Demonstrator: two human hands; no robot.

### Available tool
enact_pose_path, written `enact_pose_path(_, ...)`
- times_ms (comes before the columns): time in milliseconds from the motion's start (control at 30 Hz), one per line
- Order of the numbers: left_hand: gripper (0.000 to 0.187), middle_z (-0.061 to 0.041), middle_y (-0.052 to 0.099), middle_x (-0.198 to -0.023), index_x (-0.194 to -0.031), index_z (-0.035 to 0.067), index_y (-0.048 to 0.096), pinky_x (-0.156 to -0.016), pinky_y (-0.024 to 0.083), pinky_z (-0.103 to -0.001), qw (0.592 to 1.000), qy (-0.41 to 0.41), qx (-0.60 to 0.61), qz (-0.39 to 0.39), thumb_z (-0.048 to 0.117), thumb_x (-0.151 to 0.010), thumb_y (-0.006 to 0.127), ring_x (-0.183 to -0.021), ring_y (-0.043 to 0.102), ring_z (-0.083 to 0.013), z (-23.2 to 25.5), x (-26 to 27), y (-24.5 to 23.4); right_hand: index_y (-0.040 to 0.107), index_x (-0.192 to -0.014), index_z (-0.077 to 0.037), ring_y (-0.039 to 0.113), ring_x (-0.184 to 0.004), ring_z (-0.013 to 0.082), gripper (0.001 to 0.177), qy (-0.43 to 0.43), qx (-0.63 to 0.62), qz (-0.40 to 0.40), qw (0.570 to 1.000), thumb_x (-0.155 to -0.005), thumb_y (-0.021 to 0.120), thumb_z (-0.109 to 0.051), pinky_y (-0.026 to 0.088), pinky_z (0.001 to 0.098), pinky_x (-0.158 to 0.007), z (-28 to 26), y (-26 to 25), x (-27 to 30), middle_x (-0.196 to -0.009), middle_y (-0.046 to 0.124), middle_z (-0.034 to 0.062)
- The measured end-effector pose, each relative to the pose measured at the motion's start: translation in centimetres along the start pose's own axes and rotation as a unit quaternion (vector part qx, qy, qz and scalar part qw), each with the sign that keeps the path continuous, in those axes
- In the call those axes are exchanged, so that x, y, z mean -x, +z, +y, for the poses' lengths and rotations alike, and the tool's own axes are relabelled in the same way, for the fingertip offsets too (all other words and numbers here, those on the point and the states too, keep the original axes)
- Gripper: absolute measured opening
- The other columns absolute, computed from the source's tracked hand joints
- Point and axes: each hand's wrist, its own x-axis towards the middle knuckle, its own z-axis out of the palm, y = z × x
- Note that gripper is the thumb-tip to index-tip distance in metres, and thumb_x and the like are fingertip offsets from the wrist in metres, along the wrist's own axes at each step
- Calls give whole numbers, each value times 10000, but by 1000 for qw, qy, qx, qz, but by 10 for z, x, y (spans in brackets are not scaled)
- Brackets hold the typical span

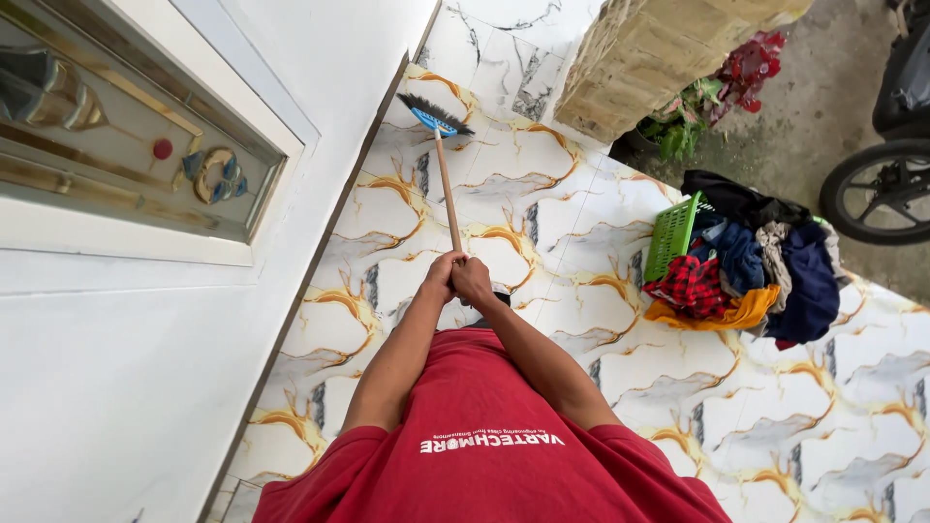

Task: Sweeping the tiled floor of an entryway area.

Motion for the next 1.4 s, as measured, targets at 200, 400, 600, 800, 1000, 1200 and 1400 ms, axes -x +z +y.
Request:
enact_pose_path(200, 159, -68, 656, -821, -888, 104, 646, -648, 547, -382, 997, -68, -37, 11, 262, -888, 659, -767, 633, -216, 18, 43, -26, 698, -912, 110, 702, -529, 323, 457, 48, -53, -3, 997, -957, 547, -319, 560, 433, -455, -35, 23, 55, -685, 698, 232)
enact_pose_path(400, 193, -34, 647, -763, -861, 118, 649, -554, 475, -377, 993, -73, -79, -42, 295, -931, 616, -682, 599, -208, 18, 28, -61, 694, -808, 72, 640, -455, 260, 434, 63, -73, -7, 995, -946, 540, -309, 518, 397, -408, -47, 36, 77, -610, 666, 170)
enact_pose_path(600, 191, -29, 622, -688, -814, 117, 661, -412, 392, -392, 992, -54, -112, -38, 269, -916, 609, -534, 553, -213, 10, 45, -81, 675, -741, 60, 608, -423, 240, 443, 70, -103, -12, 992, -958, 536, -300, 487, 367, -388, -36, 58, 97, -581, 646, 150)
enact_pose_path(800, 168, -14, 614, -695, -805, 128, 667, -410, 383, -363, 992, -59, -113, 9, 247, -920, 639, -527, 547, -193, -12, 89, -126, 725, -851, 46, 729, -613, 302, 425, 34, -51, 53, 997, -914, 579, -348, 578, 414, -590, 6, 122, 119, -714, 719, 212)
enact_pose_path(1000, 206, -2, 658, -750, -828, 142, 672, -442, 416, -363, 992, -86, -96, -9, 295, -936, 588, -572, 599, -178, -45, 133, -188, 733, -872, 26, 737, -723, 319, 418, 50, -23, 57, 997, -940, 592, -362, 569, 403, -668, 51, 190, 155, -758, 726, 225)
enact_pose_path(1200, 257, -23, 730, -746, -901, 128, 726, -384, 286, -266, 988, -95, -116, 22, 314, -993, 575, -463, 471, -103, -58, 154, -245, 613, -843, -145, 544, -538, 105, 265, 234, -494, -111, 830, -1032, 600, -330, 470, 271, -481, 58, 229, 206, -668, 580, -26)
enact_pose_path(1400, 312, 103, 440, -551, -908, 157, 771, -337, 206, -236, 978, -121, -167, 16, 358, -1005, 552, -393, 248, -54, -54, 180, -270, 471, -803, -211, 380, -450, 62, 316, 282, -595, -152, 737, -1071, 470, -379, 347, 204, -396, 59, 262, 219, -602, 418, -77)
